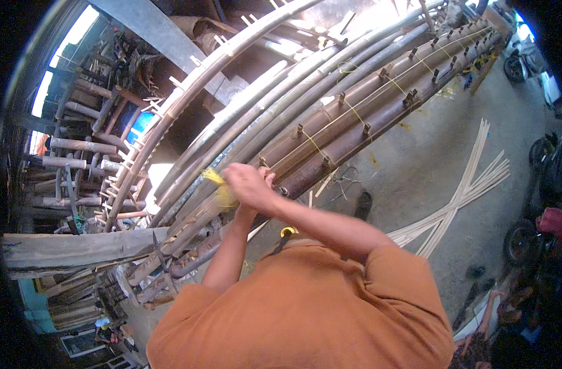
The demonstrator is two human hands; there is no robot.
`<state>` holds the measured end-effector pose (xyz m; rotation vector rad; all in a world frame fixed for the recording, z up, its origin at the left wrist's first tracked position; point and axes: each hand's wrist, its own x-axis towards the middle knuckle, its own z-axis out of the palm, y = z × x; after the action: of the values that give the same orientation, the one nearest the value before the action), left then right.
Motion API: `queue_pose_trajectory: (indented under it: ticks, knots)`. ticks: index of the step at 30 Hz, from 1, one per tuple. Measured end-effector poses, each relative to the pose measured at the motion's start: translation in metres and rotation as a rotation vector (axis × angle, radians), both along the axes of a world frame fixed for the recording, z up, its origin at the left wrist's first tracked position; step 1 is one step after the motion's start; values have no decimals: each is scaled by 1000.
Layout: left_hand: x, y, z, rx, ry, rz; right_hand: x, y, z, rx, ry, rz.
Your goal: The person repeatedly picks thin bamboo rods from the floor and ties them to a horizontal bamboo rack using yellow string. The person wraps the string around the rods and rack, then ties knots to secure each rod in place.
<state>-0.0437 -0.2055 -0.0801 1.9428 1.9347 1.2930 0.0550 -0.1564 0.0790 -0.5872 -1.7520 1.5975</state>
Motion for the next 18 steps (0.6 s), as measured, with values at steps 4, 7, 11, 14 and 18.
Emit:
queue_pose_trajectory:
  ticks: [4,7,11,14,18]
  knots:
    - [15,17,76,-573,-409,16,-19,81,-35,835,-875,-83]
    - [5,6,51,-599,-463,88,-27,86,-92,567,-609,-64]
    - [0,5,49,-496,-302,76,39,73,-2,-384,11,688]
    - [20,14,84,-598,-244,117,100,20,-46,158,-451,849]
    - [-9,31,82,-314,-336,22,88,-16,-100,150,-442,482]
